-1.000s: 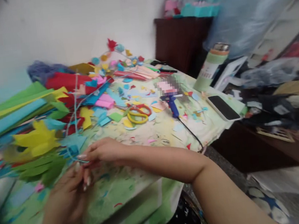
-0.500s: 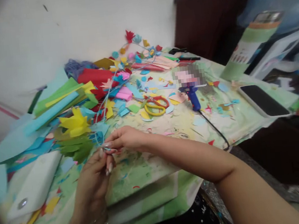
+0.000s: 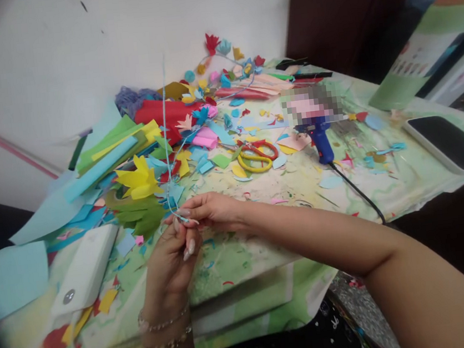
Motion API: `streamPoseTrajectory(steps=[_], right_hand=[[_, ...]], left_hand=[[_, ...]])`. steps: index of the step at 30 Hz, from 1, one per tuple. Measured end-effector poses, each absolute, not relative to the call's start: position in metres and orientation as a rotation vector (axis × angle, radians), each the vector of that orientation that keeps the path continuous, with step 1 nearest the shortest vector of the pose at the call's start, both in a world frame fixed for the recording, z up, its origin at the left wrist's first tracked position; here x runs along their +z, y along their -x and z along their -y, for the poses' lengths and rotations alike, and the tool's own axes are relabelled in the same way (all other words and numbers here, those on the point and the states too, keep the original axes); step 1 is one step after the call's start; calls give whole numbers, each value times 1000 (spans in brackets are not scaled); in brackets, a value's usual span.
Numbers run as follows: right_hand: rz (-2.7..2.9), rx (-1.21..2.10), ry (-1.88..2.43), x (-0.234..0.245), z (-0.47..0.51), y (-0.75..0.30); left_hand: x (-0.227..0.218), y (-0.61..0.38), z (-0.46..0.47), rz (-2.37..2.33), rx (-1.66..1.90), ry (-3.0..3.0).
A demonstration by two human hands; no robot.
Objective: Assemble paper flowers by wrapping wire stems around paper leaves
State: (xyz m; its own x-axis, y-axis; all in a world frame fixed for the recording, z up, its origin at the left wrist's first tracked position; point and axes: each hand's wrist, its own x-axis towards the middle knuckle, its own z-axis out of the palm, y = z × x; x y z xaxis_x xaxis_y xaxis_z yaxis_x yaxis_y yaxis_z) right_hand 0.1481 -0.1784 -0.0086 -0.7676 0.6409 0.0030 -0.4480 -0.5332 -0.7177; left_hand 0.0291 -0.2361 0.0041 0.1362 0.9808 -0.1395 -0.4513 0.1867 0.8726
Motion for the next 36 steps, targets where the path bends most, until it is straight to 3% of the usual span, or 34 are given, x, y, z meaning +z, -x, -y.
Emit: streamPoseTrajectory(steps=[19, 26, 29, 33, 36], right_hand=[[668, 2331, 291, -7, 187, -145], [827, 2322, 402, -5, 184, -148], [1157, 2079, 692, 0, 181, -153], [1680, 1256, 1171, 18, 177, -170], [1852, 840, 1216, 32, 177, -181]], left_hand=[[-1, -30, 229, -692, 1158, -726], [-3, -36, 232, -838, 1207, -759], [-1, -37, 235, -958, 1264, -818], [-3, -36, 240, -1051, 1241, -909], [-4, -37, 242, -1059, 1211, -916]])
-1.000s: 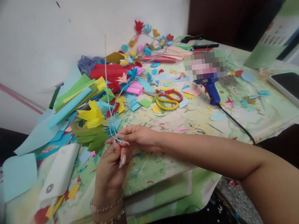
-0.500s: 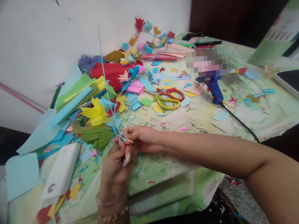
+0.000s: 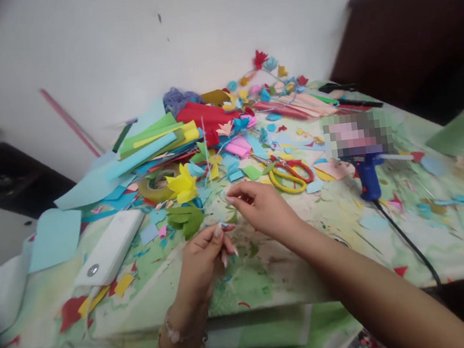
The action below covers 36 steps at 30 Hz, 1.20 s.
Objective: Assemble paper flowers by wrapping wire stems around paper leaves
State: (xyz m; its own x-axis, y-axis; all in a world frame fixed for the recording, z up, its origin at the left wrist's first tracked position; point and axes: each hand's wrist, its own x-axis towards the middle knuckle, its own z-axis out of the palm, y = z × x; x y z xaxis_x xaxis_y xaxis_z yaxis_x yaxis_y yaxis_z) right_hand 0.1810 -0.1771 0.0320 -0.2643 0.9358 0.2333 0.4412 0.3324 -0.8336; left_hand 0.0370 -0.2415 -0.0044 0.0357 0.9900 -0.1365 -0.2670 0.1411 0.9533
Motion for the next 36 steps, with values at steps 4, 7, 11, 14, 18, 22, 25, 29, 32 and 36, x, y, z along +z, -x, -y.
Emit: streamPoseTrajectory(steps=[4, 7, 11, 14, 18, 22, 25, 29, 32, 36], right_hand=[[2018, 840, 1220, 39, 181, -184], [2160, 955, 1249, 40, 185, -182], [2214, 984, 1285, 46, 190, -182], [2250, 946, 1296, 50, 191, -183], [2322, 875, 1336, 52, 191, -181], [2350, 839, 1359, 51, 192, -180], [2359, 818, 1366, 50, 191, -179], [2387, 819, 1383, 47, 190, -179], [2397, 826, 1375, 44, 190, -179], [2298, 885, 1448, 40, 189, -179]], left_hand=[[-5, -38, 241, -1035, 1138, -891], [-4, -39, 240, -1001, 1125, -945], [-5, -40, 242, -975, 1106, -1053], [-7, -39, 245, -972, 1102, -1150], [-9, -37, 247, -1073, 1067, -1344], [-8, -35, 247, -1119, 1065, -1412], [-7, -36, 246, -1112, 1056, -1452], [-6, -36, 246, -1153, 1039, -1487], [-7, -36, 247, -1185, 1007, -1473], [-8, -37, 248, -1198, 1010, -1495]])
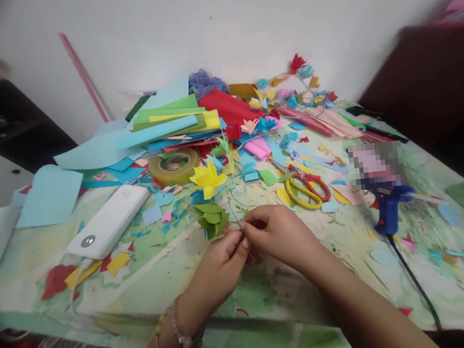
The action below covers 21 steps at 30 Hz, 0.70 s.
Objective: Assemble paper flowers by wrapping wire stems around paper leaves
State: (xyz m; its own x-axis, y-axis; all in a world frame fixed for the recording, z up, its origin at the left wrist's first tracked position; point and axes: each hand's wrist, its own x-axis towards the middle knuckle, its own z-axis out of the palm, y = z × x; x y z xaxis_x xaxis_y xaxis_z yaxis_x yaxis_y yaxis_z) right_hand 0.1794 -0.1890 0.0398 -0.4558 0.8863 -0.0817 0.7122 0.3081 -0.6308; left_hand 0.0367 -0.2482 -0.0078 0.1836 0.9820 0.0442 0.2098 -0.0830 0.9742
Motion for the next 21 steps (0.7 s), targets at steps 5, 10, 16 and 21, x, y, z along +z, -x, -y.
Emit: streamPoseTrajectory(steps=[5, 10, 16, 21], right_hand=[[2177, 1019, 1514, 36, 186, -179], [2115, 1156, 1499, 38, 185, -179], [2134, 1137, 1502, 33, 182, -184], [2086, 1245, 1472, 36, 183, -183]], left_hand=[[-9, -41, 247, -1240, 956, -1541], [-2, -35, 260, -1330, 933, -1576], [55, 1, 274, -1213, 845, -1926], [87, 5, 227, -1051, 942, -2399]])
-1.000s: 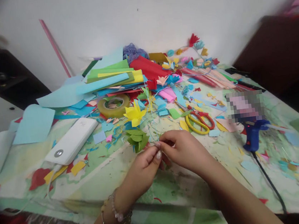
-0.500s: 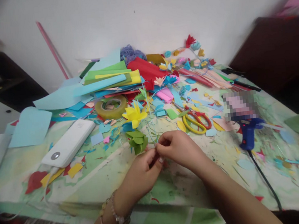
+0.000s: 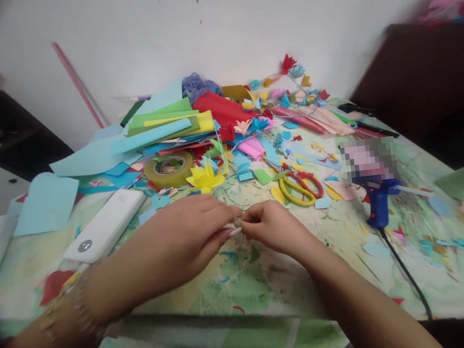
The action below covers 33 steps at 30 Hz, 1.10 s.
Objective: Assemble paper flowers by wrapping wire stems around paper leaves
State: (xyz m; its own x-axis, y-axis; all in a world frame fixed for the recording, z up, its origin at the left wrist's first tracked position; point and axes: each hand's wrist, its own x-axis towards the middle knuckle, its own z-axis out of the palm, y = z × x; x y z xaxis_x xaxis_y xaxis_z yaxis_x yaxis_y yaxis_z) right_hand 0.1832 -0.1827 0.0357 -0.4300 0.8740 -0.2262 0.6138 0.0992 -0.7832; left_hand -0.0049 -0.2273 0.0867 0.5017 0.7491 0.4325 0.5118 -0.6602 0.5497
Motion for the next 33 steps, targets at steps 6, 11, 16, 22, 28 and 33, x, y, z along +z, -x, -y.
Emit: streamPoseTrajectory(steps=[6, 11, 16, 22, 28, 33], right_hand=[[2084, 1234, 1529, 37, 183, -181], [2127, 1187, 1536, 32, 182, -181], [2098, 1231, 1547, 33, 182, -180], [1904, 1450, 1466, 30, 178, -180], [1699, 1709, 1303, 22, 171, -186], [1688, 1847, 1196, 21, 167, -190]], left_hand=[[67, -7, 196, -1139, 434, -2855], [58, -7, 194, -1211, 115, -3044], [54, -1, 181, -1058, 98, -3125], [54, 5, 167, -851, 112, -3144], [58, 11, 165, -804, 228, -3182], [60, 12, 167, -774, 255, -3219]])
